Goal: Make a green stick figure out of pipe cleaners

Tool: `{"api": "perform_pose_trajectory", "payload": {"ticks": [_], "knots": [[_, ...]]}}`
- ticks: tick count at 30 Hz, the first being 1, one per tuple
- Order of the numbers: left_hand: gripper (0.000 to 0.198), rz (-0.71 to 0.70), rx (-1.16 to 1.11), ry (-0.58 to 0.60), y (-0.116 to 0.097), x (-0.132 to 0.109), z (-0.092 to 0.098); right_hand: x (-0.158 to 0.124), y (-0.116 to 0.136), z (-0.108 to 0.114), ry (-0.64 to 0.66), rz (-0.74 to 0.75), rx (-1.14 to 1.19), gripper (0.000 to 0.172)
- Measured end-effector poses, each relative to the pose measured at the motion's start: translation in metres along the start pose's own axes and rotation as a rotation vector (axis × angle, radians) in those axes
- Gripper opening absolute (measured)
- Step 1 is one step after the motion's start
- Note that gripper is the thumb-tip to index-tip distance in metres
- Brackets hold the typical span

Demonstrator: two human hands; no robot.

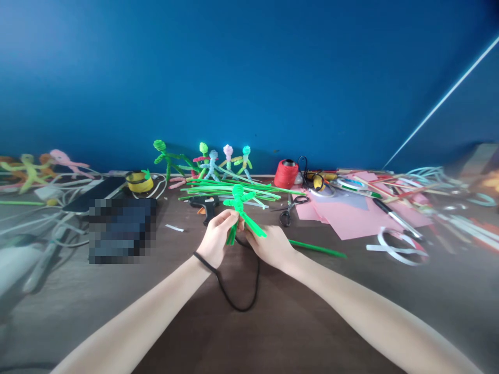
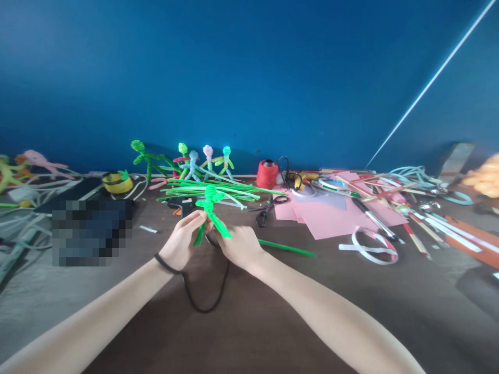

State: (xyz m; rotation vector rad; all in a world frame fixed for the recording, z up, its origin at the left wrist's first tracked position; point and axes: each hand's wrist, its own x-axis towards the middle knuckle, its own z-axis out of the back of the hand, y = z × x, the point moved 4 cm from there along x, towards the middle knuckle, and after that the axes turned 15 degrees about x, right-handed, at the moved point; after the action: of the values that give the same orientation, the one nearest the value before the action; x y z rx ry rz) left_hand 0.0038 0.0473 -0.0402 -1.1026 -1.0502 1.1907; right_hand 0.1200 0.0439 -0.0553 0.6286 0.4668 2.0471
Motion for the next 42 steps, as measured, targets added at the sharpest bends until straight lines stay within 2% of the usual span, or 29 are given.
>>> {"api": "perform_pose_trajectory", "payload": {"ticks": [3, 6, 12, 15, 17, 19, 22, 25, 28, 31, 33, 39, 42], "knots": [[0.024, -0.035, 0.048, -0.026, -0.002, 0.0, 0.001, -0.002, 0.005, -0.008, 0.045, -0.031, -0.069, 0.034], [0.024, -0.091, 0.148, -0.054, -0.004, 0.001, 0.003, -0.004, 0.012, -0.011, 0.073, -0.057, 0.034, 0.035], [0.022, -0.243, 0.444, -0.152, -0.005, 0.003, 0.011, -0.006, 0.022, -0.006, 0.133, -0.066, 0.512, 0.035], [0.021, -0.278, 0.651, -0.201, -0.008, 0.001, 0.013, -0.008, 0.026, -0.006, 0.318, -0.158, 0.865, 0.035], [0.021, -0.312, 0.796, -0.224, -0.01, -0.001, 0.013, -0.011, 0.03, -0.007, 0.481, -0.258, 1.118, 0.031], [0.019, -0.353, 0.902, -0.249, -0.011, -0.002, 0.013, -0.014, 0.034, -0.003, 0.582, -0.327, 1.312, 0.025], [0.017, -0.418, 0.994, -0.274, -0.011, -0.002, 0.012, -0.015, 0.037, 0.003, 0.619, -0.381, 1.481, 0.014], [0.017, -0.48, 1.056, -0.271, -0.01, -0.002, 0.01, -0.015, 0.036, 0.002, 0.657, -0.413, 1.554, 0.01], [0.017, -0.52, 1.095, -0.237, -0.011, -0.003, 0.007, -0.013, 0.031, -0.004, 0.63, -0.41, 1.499, 0.009], [0.017, -0.521, 1.116, -0.213, -0.011, -0.002, 0.007, -0.01, 0.025, -0.008, 0.534, -0.383, 1.396, 0.006], [0.017, -0.52, 1.117, -0.204, -0.011, -0.001, 0.008, -0.007, 0.022, -0.008, 0.468, -0.354, 1.344, 0.011], [0.017, -0.491, 1.061, -0.21, -0.009, 0.0, 0.01, 0.003, 0.003, 0.008, 0.167, -0.223, 1.106, 0.028], [0.019, -0.447, 0.994, -0.166, -0.008, 0.0, 0.01, 0.006, -0.007, 0.014, 0.073, -0.218, 1.058, 0.031]]}}
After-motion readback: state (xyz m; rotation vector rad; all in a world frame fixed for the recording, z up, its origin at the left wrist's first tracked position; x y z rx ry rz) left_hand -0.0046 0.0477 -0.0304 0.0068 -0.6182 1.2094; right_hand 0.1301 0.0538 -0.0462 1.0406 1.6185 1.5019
